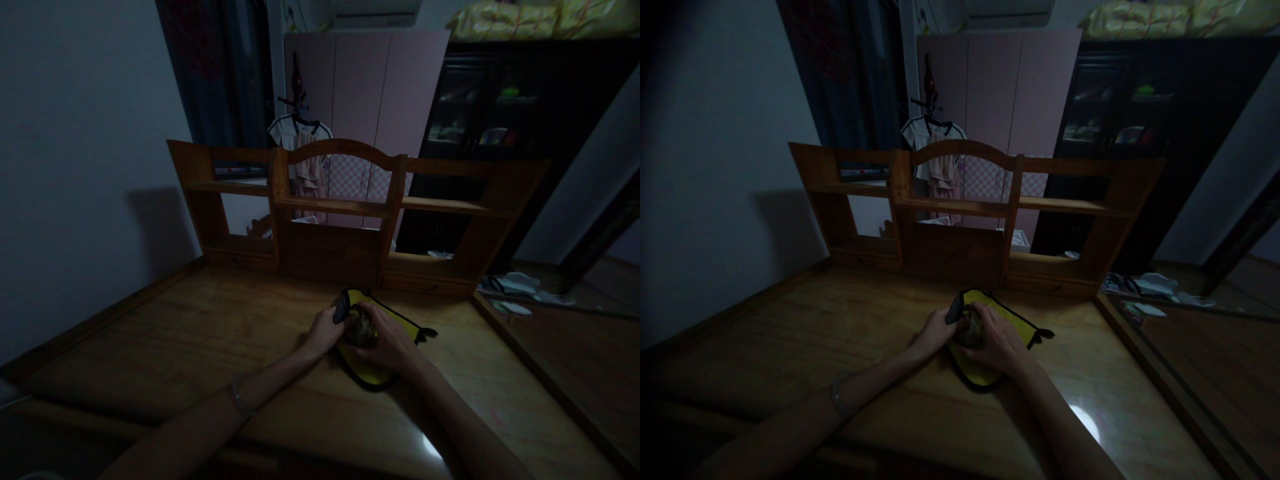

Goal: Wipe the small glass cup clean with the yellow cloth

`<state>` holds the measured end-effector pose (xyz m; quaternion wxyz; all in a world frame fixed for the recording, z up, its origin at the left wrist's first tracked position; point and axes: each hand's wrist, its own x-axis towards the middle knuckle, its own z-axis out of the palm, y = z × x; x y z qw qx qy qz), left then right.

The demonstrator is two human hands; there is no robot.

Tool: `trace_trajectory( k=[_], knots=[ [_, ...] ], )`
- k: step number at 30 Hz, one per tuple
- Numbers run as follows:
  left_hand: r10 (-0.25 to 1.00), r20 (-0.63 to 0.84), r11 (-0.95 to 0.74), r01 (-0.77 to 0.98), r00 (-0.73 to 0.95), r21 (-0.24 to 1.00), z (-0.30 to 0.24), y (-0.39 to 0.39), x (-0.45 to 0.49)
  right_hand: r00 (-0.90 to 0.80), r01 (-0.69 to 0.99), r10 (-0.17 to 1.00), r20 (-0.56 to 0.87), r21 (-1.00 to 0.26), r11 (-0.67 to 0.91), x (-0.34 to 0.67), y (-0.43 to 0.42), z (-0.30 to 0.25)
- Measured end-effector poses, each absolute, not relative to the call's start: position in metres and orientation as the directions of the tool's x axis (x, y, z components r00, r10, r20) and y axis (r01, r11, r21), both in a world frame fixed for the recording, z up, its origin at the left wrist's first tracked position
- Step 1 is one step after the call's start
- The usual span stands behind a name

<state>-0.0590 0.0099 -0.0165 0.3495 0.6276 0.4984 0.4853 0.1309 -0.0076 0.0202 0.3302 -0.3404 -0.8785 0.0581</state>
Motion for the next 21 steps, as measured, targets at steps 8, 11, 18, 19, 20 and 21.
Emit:
trace_trajectory(
  k=[8, 11, 18, 19, 20, 21],
  knots=[
    [0.965, 0.254, -0.263, 0.203, 0.070, 0.943, -0.016, 0.010, -0.058, -0.527, 0.598, 0.662, 0.533, -0.320, 0.734, 0.133, -0.004, 0.016],
    [0.970, 0.231, -0.240, 0.139, 0.082, 0.961, -0.013, 0.008, -0.057, -0.502, 0.606, 0.675, 0.541, -0.337, 0.720, 0.134, -0.002, 0.015],
    [0.973, 0.186, -0.185, -0.016, 0.140, 0.983, -0.012, 0.009, -0.051, -0.462, 0.634, 0.701, 0.544, -0.351, 0.690, 0.139, 0.005, 0.013],
    [0.973, 0.187, -0.186, -0.019, 0.137, 0.982, -0.013, 0.010, -0.051, -0.466, 0.634, 0.701, 0.540, -0.348, 0.690, 0.139, 0.006, 0.012],
    [0.972, 0.193, -0.193, -0.015, 0.134, 0.981, -0.014, 0.011, -0.051, -0.471, 0.635, 0.700, 0.537, -0.344, 0.692, 0.139, 0.006, 0.012],
    [0.970, 0.204, -0.205, -0.008, 0.132, 0.979, -0.015, 0.012, -0.052, -0.479, 0.633, 0.695, 0.536, -0.338, 0.697, 0.139, 0.005, 0.012]
  ],
)
